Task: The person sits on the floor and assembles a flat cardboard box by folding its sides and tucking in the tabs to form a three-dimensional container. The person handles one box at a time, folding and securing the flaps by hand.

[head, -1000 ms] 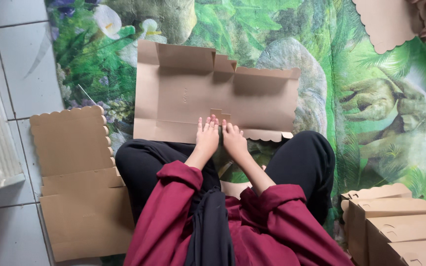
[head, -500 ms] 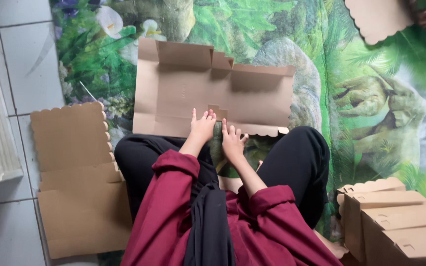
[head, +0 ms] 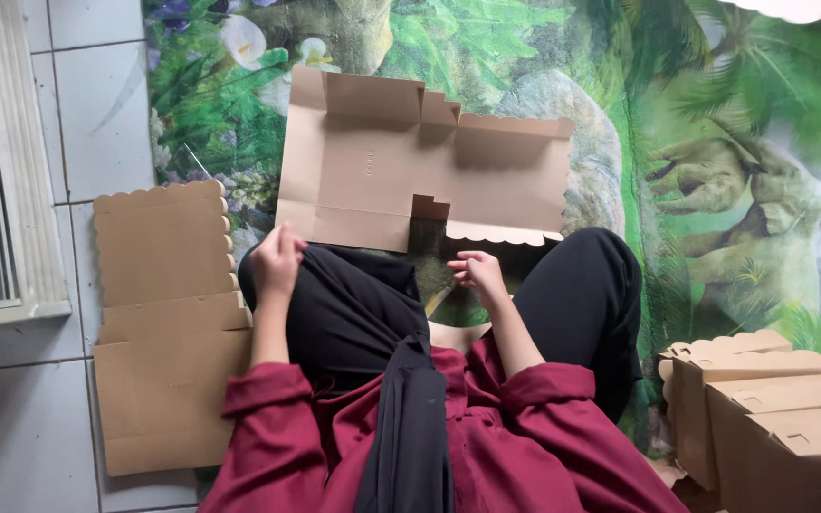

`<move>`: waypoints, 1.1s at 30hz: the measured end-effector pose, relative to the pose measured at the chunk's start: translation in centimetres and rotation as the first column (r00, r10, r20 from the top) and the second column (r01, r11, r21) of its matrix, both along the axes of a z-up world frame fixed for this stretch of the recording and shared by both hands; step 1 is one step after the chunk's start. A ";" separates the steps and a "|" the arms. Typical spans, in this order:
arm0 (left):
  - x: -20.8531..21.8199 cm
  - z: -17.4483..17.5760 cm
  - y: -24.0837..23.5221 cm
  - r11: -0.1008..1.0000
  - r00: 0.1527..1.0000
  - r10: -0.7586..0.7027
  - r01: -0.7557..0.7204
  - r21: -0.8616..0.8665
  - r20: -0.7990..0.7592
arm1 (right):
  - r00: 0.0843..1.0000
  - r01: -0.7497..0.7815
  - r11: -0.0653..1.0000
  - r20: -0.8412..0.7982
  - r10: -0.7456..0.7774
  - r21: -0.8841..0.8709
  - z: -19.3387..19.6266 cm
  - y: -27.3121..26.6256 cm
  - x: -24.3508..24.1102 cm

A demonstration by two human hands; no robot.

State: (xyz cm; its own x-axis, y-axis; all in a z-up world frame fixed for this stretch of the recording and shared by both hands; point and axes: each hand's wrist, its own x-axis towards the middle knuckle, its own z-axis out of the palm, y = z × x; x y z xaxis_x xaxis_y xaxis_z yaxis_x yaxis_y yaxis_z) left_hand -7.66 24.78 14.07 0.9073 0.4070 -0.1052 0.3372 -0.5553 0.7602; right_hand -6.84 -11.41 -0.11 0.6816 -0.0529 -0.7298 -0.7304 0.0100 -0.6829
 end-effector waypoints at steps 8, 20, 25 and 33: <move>-2.4 -1.5 -0.6 0.974 0.928 0.220 -0.227 -0.013 0.302 | 0.917 0.398 0.856 -0.125 -0.378 0.331 -1.4 -0.5 5.9; -1.1 -1.4 -1.2 0.958 0.942 0.087 -0.168 0.233 0.323 | 0.803 0.491 0.861 0.452 -0.389 -0.132 1.5 -9.2 6.7; -0.7 -1.3 -1.4 0.942 0.951 0.081 -0.170 0.288 0.298 | 0.615 -0.006 0.720 0.565 0.550 -0.694 4.6 -3.2 4.2; -0.7 -1.0 -1.2 0.951 0.951 0.086 -0.167 0.259 0.296 | 0.064 -0.270 -0.127 -0.150 0.987 -0.954 6.0 -1.3 8.4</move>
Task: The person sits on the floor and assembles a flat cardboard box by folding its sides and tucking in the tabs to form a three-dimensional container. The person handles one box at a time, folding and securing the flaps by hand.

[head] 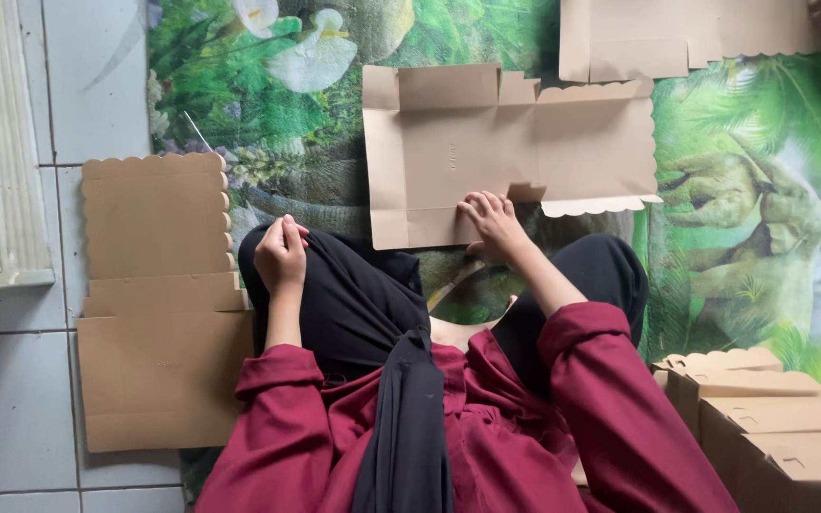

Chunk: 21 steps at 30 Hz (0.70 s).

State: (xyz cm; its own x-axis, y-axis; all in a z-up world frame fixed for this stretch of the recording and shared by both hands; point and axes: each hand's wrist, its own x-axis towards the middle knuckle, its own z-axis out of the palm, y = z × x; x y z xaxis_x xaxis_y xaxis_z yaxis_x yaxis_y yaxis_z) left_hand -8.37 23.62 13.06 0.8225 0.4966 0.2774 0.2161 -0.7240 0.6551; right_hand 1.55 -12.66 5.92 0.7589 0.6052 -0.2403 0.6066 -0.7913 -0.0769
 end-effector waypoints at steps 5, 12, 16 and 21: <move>0.3 0.6 -0.5 1.000 0.995 -0.007 0.009 0.017 -0.097 | 0.948 -0.279 0.940 0.210 0.238 0.196 -1.9 -0.8 1.7; 3.2 -1.2 -7.5 0.869 0.886 -0.438 0.461 0.183 -0.152 | 0.917 -0.349 0.820 0.348 0.198 0.454 -3.6 -1.4 2.0; 4.7 -7.7 -12.4 0.689 0.699 -0.591 0.697 0.198 -0.403 | 0.958 -0.275 0.876 0.193 0.214 0.395 -2.3 -1.0 1.3; 5.8 -13.5 -13.0 0.680 0.698 -0.564 0.696 0.231 -0.442 | 0.973 -0.223 0.880 0.039 0.228 0.420 -0.6 -0.5 1.0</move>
State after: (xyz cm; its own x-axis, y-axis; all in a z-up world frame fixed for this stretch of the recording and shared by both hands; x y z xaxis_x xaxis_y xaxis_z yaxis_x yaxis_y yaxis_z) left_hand -2.54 10.63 -0.43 0.9667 -0.2559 -0.0082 -0.2413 -0.9214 0.3046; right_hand 2.60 -13.18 5.32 0.5887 0.8057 0.0654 0.7618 -0.5260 -0.3781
